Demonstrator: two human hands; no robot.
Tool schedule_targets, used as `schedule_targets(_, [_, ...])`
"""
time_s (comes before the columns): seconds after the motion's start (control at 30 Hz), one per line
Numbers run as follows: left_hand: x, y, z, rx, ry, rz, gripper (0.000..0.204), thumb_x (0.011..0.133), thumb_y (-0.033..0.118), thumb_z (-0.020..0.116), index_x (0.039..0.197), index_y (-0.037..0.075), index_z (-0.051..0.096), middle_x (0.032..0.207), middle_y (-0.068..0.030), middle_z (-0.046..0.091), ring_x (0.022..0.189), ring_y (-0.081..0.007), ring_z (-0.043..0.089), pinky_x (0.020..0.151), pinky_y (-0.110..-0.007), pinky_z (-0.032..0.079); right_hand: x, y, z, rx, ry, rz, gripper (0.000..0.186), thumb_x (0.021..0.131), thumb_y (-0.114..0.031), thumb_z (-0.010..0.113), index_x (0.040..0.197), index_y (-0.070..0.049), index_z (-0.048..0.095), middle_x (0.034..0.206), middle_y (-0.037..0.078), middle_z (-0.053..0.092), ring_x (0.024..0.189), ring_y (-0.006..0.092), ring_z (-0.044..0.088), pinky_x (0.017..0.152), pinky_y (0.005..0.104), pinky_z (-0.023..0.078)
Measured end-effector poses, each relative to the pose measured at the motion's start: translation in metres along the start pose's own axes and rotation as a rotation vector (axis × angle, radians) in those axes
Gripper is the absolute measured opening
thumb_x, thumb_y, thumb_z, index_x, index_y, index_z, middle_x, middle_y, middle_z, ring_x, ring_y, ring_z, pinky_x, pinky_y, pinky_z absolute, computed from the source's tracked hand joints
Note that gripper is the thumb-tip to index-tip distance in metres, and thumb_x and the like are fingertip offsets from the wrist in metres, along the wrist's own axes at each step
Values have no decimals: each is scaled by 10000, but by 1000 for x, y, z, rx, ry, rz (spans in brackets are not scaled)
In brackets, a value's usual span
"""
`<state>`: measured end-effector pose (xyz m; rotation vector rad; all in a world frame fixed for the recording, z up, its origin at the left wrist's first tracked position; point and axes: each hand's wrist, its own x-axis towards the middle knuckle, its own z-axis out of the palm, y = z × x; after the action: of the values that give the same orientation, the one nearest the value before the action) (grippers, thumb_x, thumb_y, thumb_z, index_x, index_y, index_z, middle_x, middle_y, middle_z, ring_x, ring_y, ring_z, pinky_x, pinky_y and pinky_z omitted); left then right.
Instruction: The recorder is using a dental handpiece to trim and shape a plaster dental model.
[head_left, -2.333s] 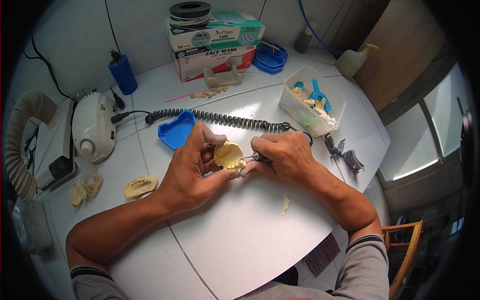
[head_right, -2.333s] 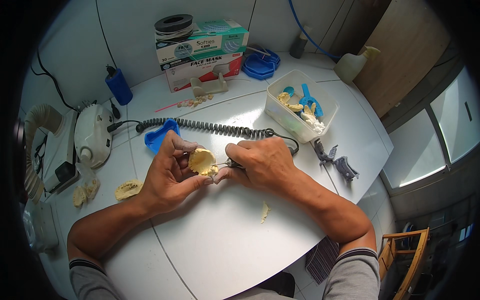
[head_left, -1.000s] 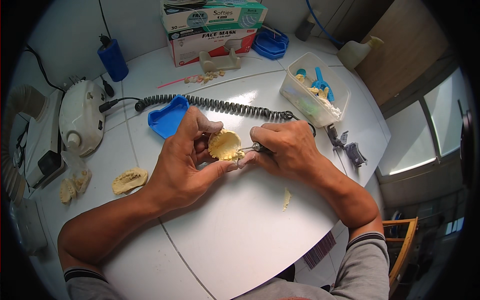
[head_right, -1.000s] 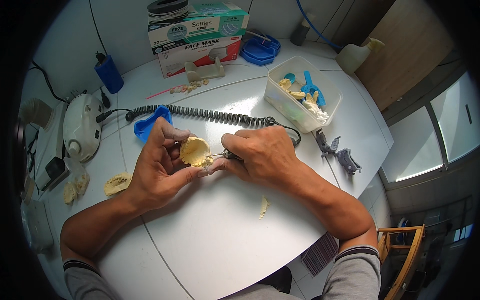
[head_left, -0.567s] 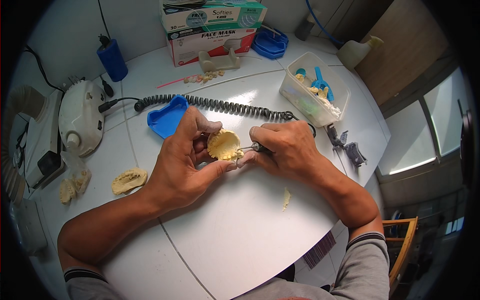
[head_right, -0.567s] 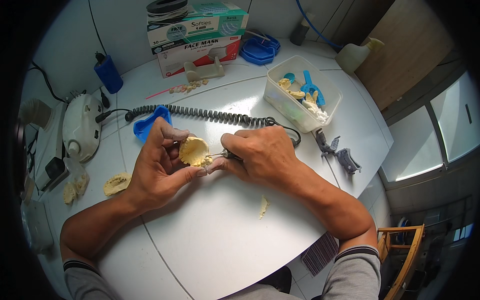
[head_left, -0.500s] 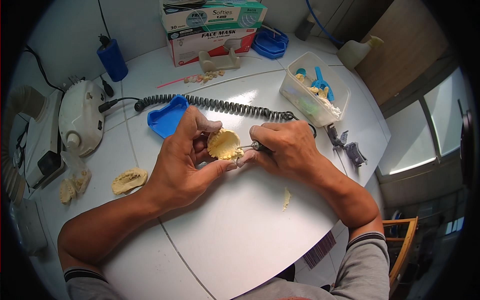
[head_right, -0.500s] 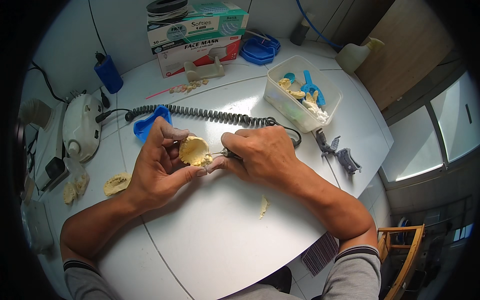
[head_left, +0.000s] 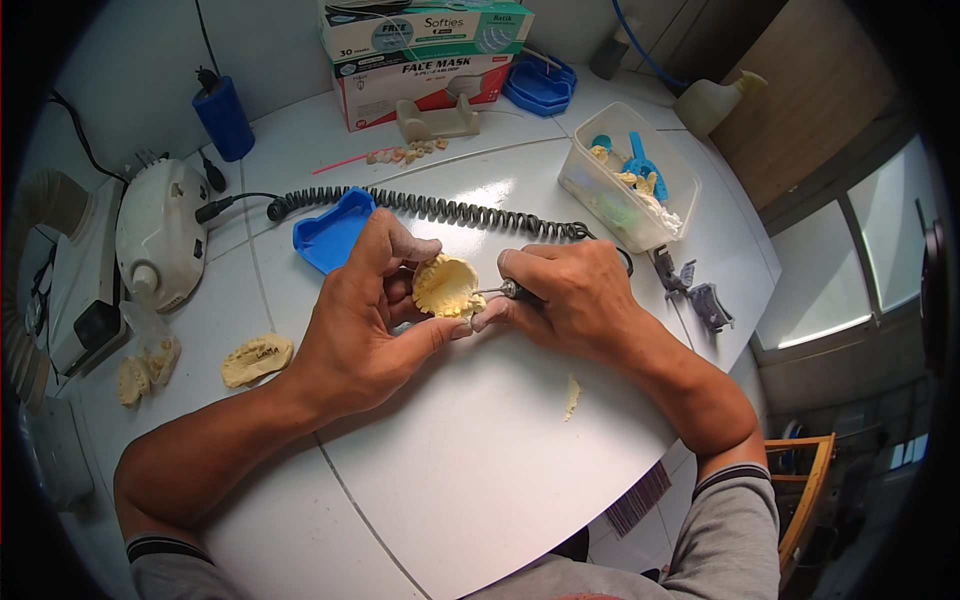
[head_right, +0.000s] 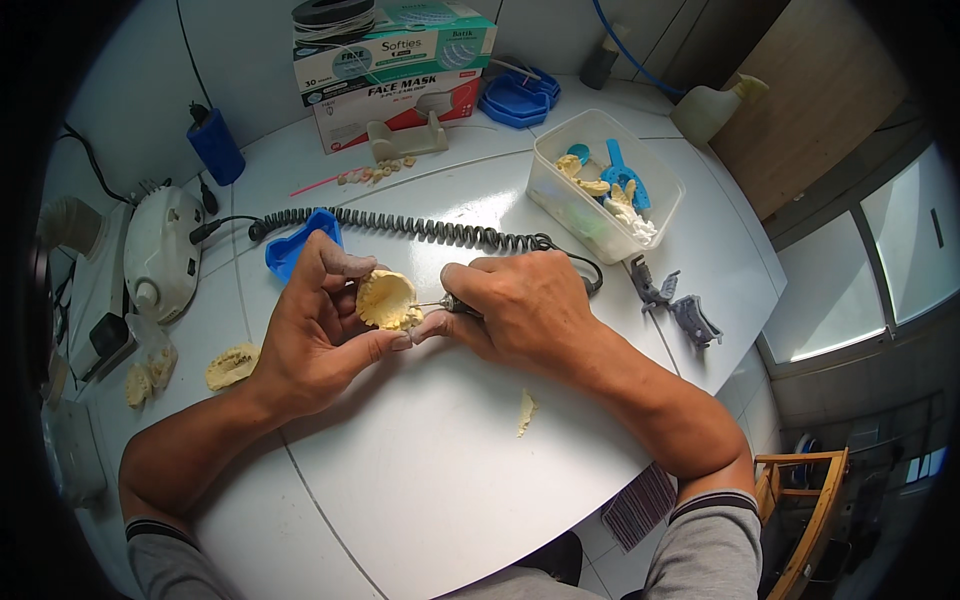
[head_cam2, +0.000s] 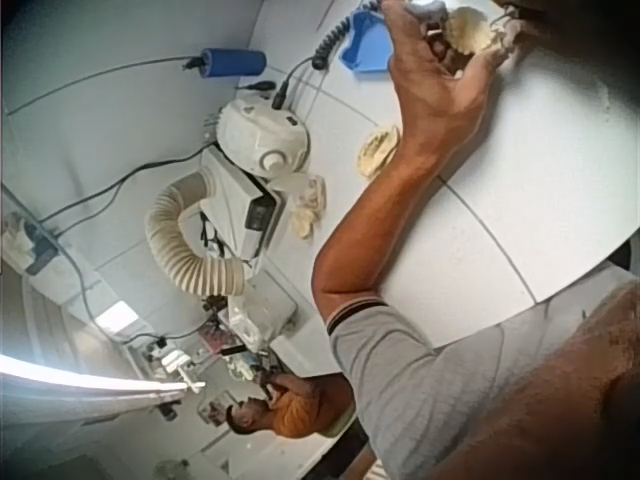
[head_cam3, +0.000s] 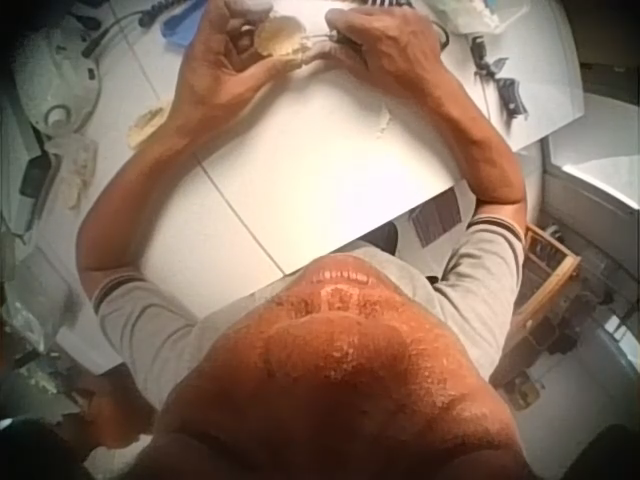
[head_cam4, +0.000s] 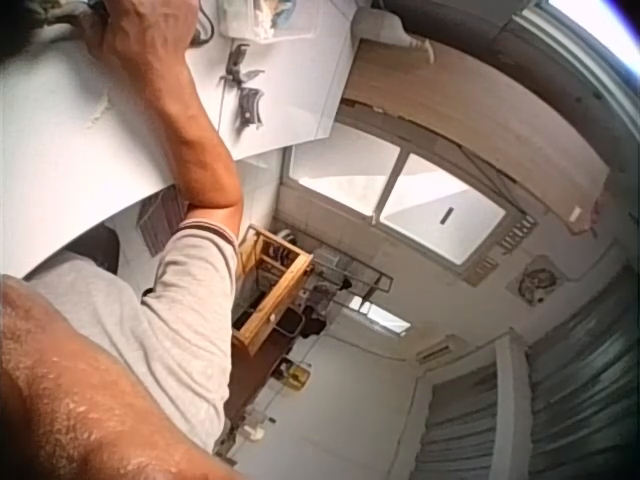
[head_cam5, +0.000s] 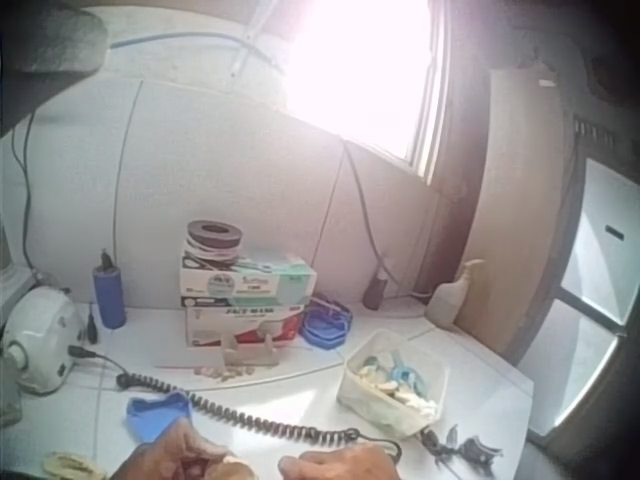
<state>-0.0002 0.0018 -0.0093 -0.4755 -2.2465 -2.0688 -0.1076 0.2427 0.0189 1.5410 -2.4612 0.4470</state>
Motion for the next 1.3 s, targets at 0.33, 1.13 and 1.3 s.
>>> schedule_targets(0.33, [0,2,0,9,0,-18,594,956,-103,766,1305,129,346,1308,-114,544,1282,-179,660,1165,-368,591,-1,0,-1,5,-1,-15,375,842,-391,898,854,-98,664,683,61,637,576,308,659,503,431,479])
schedule_targets(1.13, [0,3,0,-25,13,-26,577,960,-82,781,1292,119,353,1291,-107,558,1267,-185,677,1160,-362,601,0,-1,-1,12,-12,-23,488,948,-525,804,795,-98,624,663,82,652,558,307,662,508,443,496])
schedule_targets(1.3, [0,4,0,-23,17,-32,577,960,-83,780,1281,121,346,1292,-106,556,1266,-182,675,1161,-367,600,0,-1,-1,7,0,-21,490,943,-529,807,795,-98,629,659,78,650,554,303,661,503,442,493])
